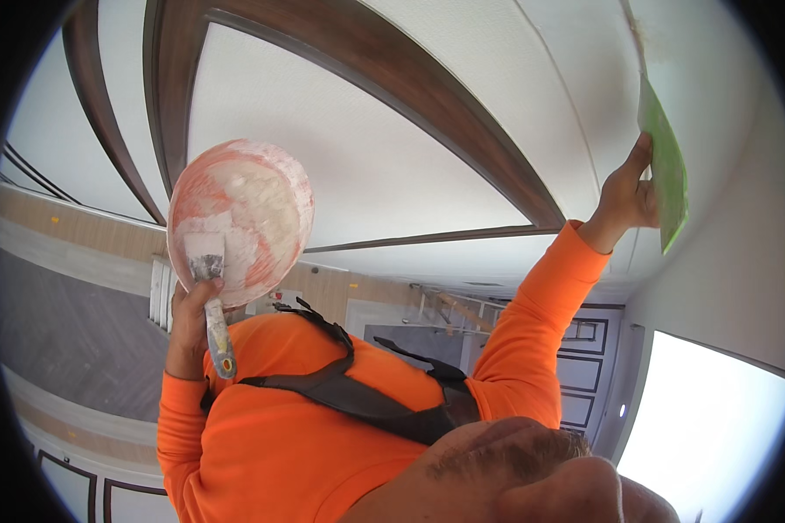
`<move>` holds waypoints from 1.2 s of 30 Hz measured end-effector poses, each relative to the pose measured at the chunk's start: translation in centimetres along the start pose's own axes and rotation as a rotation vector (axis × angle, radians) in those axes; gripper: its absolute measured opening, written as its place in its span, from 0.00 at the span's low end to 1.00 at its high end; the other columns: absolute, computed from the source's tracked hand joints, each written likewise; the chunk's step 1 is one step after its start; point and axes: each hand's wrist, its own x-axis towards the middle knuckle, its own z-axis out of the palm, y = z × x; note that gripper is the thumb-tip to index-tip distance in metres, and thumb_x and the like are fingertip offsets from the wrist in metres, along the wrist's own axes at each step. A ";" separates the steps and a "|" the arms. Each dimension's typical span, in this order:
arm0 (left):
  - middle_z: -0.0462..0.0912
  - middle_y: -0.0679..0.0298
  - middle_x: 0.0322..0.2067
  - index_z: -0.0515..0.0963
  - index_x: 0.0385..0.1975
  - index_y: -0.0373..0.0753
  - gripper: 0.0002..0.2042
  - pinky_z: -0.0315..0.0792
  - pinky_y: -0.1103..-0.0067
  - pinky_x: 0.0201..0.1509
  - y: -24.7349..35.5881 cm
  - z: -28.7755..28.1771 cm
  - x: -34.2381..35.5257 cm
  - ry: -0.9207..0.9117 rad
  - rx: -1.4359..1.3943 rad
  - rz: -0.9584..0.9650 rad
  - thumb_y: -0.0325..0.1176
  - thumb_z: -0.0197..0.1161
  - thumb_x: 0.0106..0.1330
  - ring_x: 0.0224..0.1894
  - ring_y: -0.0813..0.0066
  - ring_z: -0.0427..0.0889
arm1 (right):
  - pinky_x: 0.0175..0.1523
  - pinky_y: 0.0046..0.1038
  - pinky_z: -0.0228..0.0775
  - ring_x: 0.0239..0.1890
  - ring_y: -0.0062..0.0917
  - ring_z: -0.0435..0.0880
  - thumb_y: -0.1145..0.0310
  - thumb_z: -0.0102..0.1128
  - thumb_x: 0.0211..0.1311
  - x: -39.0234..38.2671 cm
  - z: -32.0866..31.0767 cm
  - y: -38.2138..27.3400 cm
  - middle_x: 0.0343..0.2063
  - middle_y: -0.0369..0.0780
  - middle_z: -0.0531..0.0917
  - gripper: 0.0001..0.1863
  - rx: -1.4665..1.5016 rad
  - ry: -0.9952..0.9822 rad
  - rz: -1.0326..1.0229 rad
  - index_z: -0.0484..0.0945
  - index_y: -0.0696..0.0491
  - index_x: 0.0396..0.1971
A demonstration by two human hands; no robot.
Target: The person applies plaster to a ceiling using a green trowel and a small container. They repeatedly scoop plaster and smooth it onto the ceiling surface in a repetitive motion.
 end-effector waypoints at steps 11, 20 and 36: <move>0.74 0.47 0.56 0.59 0.68 0.26 0.33 0.84 0.57 0.53 0.8 0.7 -0.1 -0.031 -0.134 -0.091 0.30 0.61 0.62 0.55 0.51 0.81 | 0.47 0.33 0.85 0.44 0.39 0.89 0.75 0.71 0.49 -12.9 -0.3 -16.6 0.39 0.44 0.88 0.16 0.836 -0.661 0.014 0.88 0.55 0.41; 0.78 0.50 0.57 0.64 0.66 0.27 0.31 0.83 0.62 0.57 1.8 1.9 -1.3 -0.068 -0.165 -0.133 0.34 0.60 0.63 0.56 0.55 0.84 | 0.45 0.30 0.84 0.50 0.34 0.87 0.77 0.64 0.51 -16.9 -0.3 -16.7 0.44 0.34 0.87 0.18 0.764 -0.840 -0.252 0.89 0.45 0.42; 0.76 0.50 0.58 0.62 0.68 0.30 0.33 0.82 0.63 0.56 1.6 2.4 -1.7 -0.018 -0.153 -0.122 0.34 0.61 0.63 0.56 0.56 0.83 | 0.48 0.32 0.84 0.45 0.39 0.89 0.77 0.67 0.51 -14.0 -3.1 -12.4 0.40 0.44 0.88 0.14 0.881 -0.803 0.101 0.86 0.57 0.41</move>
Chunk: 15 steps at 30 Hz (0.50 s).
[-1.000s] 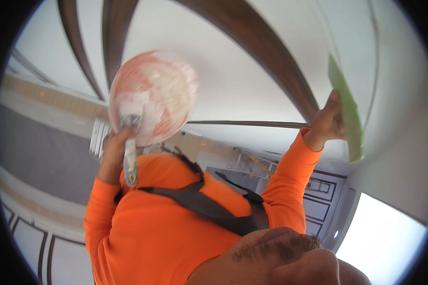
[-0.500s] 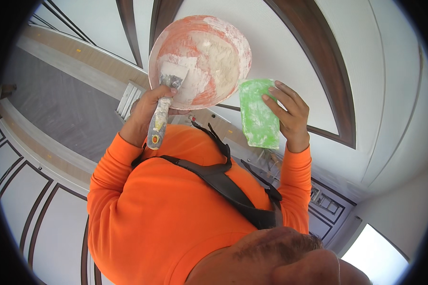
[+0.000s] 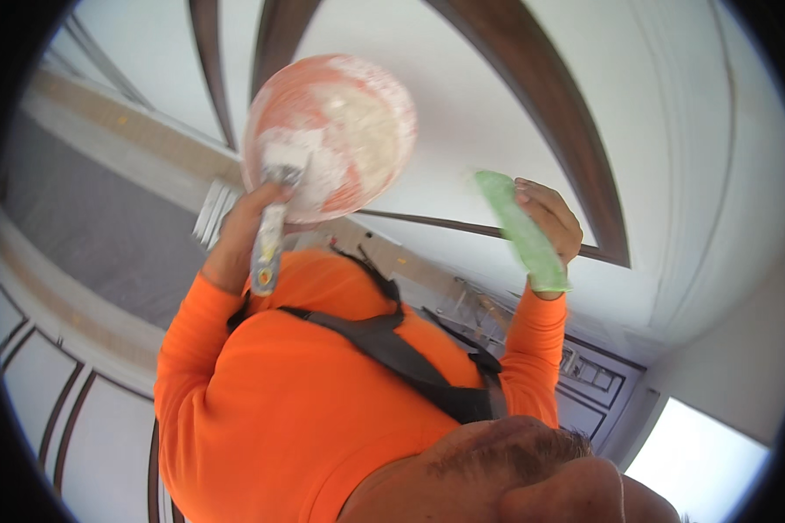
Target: The person applies plaster to a ceiling using a green trowel and a small container. They repeatedly scoop plaster and smooth it onto the ceiling surface in a repetitive motion.
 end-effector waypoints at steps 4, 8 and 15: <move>0.76 0.52 0.59 0.63 0.68 0.33 0.34 0.82 0.63 0.52 -0.8 -1.3 1.1 0.004 0.020 0.001 0.36 0.60 0.60 0.56 0.55 0.82 | 0.45 0.35 0.84 0.37 0.40 0.90 0.80 0.64 0.64 2.3 -4.3 0.5 0.34 0.50 0.88 0.04 -0.169 0.366 -0.029 0.83 0.62 0.37; 0.80 0.52 0.54 0.64 0.66 0.30 0.32 0.86 0.63 0.48 -1.5 -2.4 2.5 0.038 -0.018 -0.064 0.36 0.60 0.61 0.51 0.55 0.86 | 0.43 0.34 0.85 0.36 0.39 0.90 0.83 0.67 0.62 5.7 -9.8 0.7 0.33 0.49 0.88 0.06 -0.602 0.562 -0.170 0.82 0.62 0.38; 0.80 0.52 0.52 0.65 0.64 0.30 0.29 0.88 0.67 0.45 -1.5 -2.5 2.0 0.074 -0.010 -0.040 0.34 0.59 0.62 0.48 0.57 0.87 | 0.39 0.25 0.84 0.35 0.30 0.90 0.83 0.74 0.56 10.9 -16.9 0.8 0.34 0.42 0.90 0.09 -0.994 0.556 -0.327 0.85 0.60 0.37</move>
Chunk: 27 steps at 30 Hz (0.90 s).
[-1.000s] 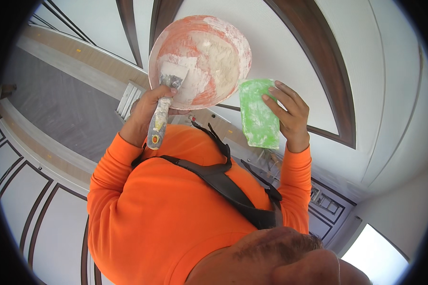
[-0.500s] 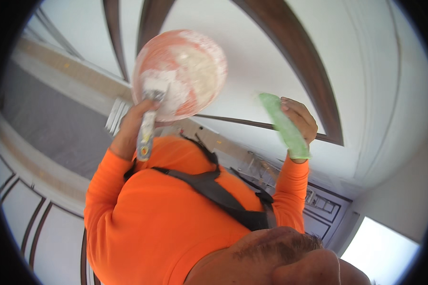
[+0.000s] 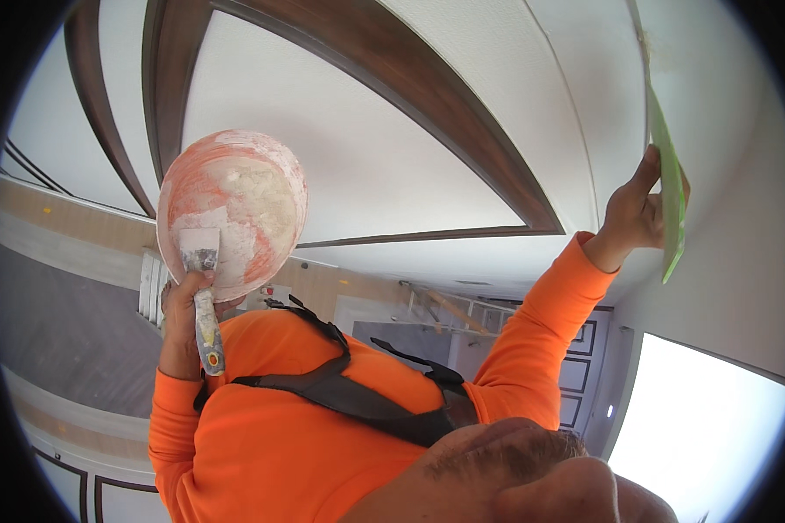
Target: The person applies plaster to a ceiling using a green trowel and a small container. They repeatedly scoop plaster and smooth it onto the ceiling surface in a repetitive motion.
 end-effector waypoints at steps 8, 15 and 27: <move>0.80 0.52 0.52 0.63 0.66 0.34 0.31 0.90 0.68 0.41 -0.1 0.1 0.0 -0.049 -0.061 0.012 0.33 0.59 0.61 0.45 0.58 0.88 | 0.35 0.21 0.81 0.29 0.24 0.88 0.80 0.76 0.57 1.7 1.0 1.8 0.31 0.40 0.89 0.08 0.002 -0.015 -0.034 0.85 0.60 0.35; 0.79 0.52 0.53 0.62 0.67 0.35 0.32 0.90 0.66 0.42 -0.1 0.3 0.0 -0.043 -0.065 0.029 0.32 0.60 0.61 0.47 0.58 0.88 | 0.34 0.22 0.80 0.30 0.25 0.87 0.80 0.75 0.56 1.7 1.3 1.9 0.31 0.39 0.89 0.07 0.019 -0.020 -0.001 0.85 0.58 0.34; 0.79 0.50 0.54 0.61 0.68 0.33 0.34 0.89 0.68 0.46 -0.1 0.3 -0.1 -0.030 -0.049 0.016 0.33 0.61 0.60 0.49 0.55 0.87 | 0.33 0.22 0.81 0.29 0.25 0.88 0.81 0.75 0.56 1.7 1.8 2.5 0.31 0.40 0.89 0.08 -0.005 -0.017 0.012 0.85 0.59 0.34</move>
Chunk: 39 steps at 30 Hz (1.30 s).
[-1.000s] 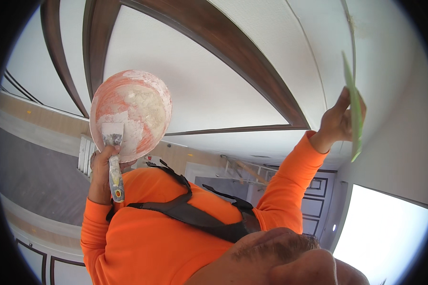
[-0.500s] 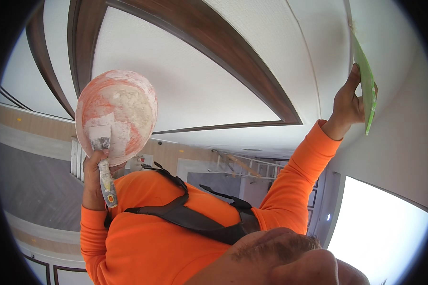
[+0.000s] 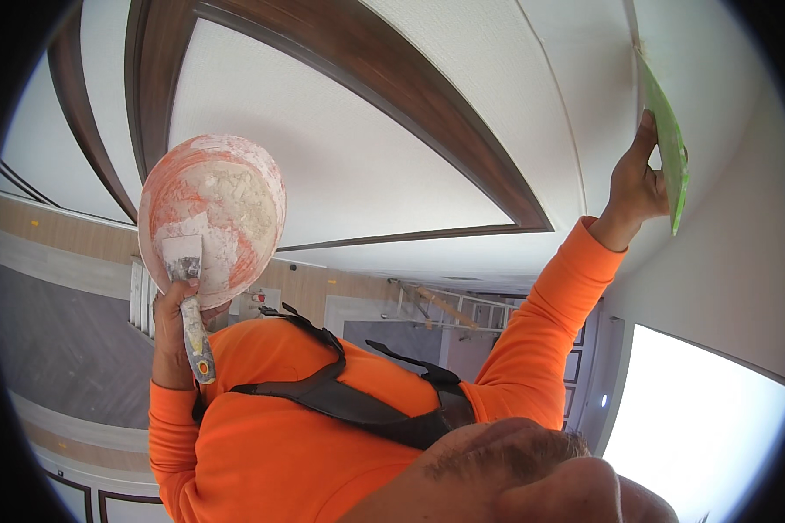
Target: The person applies plaster to a ceiling using a green trowel and a small container. They repeatedly scoop plaster and smooth it onto the ceiling surface in a repetitive motion.
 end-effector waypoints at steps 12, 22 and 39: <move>0.81 0.45 0.51 0.60 0.66 0.26 0.34 0.90 0.69 0.45 -0.5 -0.2 0.2 0.009 -0.018 0.011 0.34 0.60 0.60 0.44 0.52 0.89 | 0.36 0.17 0.80 0.28 0.20 0.89 0.73 0.79 0.56 0.3 0.8 -0.1 0.31 0.38 0.91 0.10 0.055 0.068 0.057 0.86 0.62 0.32; 0.81 0.43 0.51 0.59 0.65 0.25 0.34 0.90 0.66 0.47 -0.7 -0.2 0.3 0.000 -0.018 0.021 0.34 0.60 0.60 0.45 0.50 0.89 | 0.37 0.18 0.80 0.29 0.20 0.89 0.74 0.79 0.56 -0.7 0.8 0.1 0.30 0.38 0.91 0.10 0.095 0.111 0.076 0.86 0.62 0.33; 0.80 0.43 0.52 0.59 0.65 0.26 0.34 0.90 0.66 0.46 -0.8 -0.9 0.7 -0.021 -0.018 0.005 0.34 0.60 0.60 0.45 0.49 0.88 | 0.32 0.20 0.80 0.26 0.24 0.87 0.80 0.76 0.57 -2.1 -0.5 0.5 0.28 0.43 0.89 0.08 -0.019 0.075 0.043 0.84 0.65 0.33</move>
